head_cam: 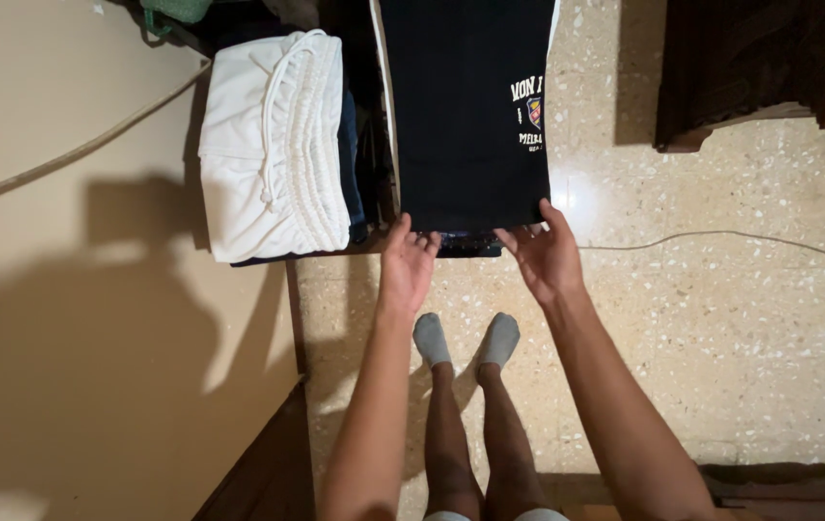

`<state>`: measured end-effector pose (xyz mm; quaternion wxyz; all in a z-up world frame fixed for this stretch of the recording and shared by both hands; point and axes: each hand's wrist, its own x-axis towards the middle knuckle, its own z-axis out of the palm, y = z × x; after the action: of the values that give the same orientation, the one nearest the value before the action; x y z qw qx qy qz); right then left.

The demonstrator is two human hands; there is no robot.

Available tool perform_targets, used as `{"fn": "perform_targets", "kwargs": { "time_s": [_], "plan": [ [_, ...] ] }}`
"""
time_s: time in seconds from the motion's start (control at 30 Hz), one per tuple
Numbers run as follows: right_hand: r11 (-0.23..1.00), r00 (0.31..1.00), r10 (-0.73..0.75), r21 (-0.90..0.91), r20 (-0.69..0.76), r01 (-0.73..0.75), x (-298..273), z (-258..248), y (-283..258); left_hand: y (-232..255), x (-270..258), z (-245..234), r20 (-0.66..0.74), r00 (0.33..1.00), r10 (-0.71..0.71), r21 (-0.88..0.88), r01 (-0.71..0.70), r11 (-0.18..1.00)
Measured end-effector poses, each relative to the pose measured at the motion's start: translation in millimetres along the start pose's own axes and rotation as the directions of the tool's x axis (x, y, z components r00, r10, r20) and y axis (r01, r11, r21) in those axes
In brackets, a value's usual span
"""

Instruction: The person folds white and black t-shirts on a small table, then walks to a wooden wardrobe and places each folded shirt on a shelf. The person repeats this process for multiple shirts, returning to the table to pick up the next item and placing it in the wardrobe.

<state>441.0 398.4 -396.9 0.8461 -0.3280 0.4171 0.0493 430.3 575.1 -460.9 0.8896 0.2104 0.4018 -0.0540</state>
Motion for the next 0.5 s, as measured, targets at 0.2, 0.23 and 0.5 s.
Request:
{"fn": "perform_targets", "kwargs": {
  "time_s": [0.2,0.23,0.5],
  "plan": [
    [0.999,0.995,0.031,0.035,0.092,-0.035,4,29,10,2,-31,57,-0.022,0.998,0.054,0.121,-0.051,0.991],
    [1.000,0.995,0.027,0.008,0.098,-0.028,0,35,9,0,-34,64,-0.042,0.992,0.116,0.160,-0.108,0.981],
    [0.889,0.975,-0.212,-0.426,-0.064,0.165,22,25,21,-45,5,30,-0.001,0.851,0.525,0.555,-0.436,0.708]
  ]
}}
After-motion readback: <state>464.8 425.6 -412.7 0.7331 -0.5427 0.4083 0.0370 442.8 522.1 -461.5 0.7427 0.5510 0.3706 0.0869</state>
